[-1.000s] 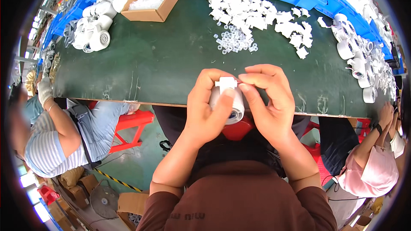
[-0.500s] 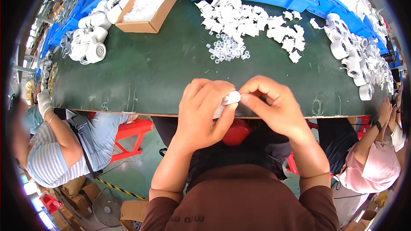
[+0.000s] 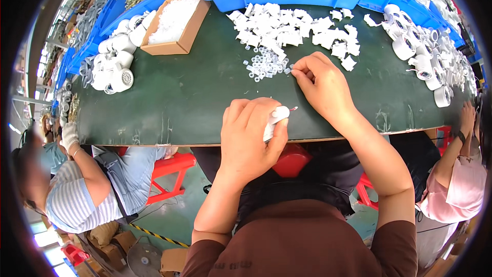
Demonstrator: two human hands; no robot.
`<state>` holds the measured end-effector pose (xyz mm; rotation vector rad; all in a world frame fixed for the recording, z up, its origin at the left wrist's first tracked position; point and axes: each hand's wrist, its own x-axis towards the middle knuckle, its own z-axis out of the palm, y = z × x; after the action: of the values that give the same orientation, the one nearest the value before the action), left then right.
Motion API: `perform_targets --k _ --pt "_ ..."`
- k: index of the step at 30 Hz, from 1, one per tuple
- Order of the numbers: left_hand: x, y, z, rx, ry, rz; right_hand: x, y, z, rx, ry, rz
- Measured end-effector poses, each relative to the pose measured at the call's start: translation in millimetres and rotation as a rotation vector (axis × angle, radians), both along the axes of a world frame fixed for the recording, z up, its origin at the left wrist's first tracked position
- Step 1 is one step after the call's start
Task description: The person assembles camera components by hand, picking up a white plastic housing and a small connector wire, then fitting the wire into the housing. They pick up a small white cap, press it onto the housing, and place the assembled unit onto the table.
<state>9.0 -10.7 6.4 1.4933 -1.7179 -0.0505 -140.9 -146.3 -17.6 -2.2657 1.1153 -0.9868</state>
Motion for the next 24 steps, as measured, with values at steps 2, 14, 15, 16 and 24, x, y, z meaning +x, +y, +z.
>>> perform_targets --k 2,14,15,16,24 --pt "2.3 3.4 2.4 0.023 -0.005 0.002 -1.8 1.9 6.2 0.063 -0.01 0.007" --pt "5.1 6.9 6.7 0.109 -0.006 0.015 -18.4 59.3 38.0 0.995 -0.641 0.436" --pt "5.3 6.7 6.6 0.103 -0.012 0.017 -18.2 58.8 37.5 1.005 -0.637 0.433" --pt "5.3 6.9 5.6 0.106 -0.009 0.02 -17.3 57.8 36.2 1.019 -0.632 0.434" --pt "4.8 4.1 -1.8 0.041 0.001 0.016 -10.3 47.7 45.4 1.21 -0.541 0.375"
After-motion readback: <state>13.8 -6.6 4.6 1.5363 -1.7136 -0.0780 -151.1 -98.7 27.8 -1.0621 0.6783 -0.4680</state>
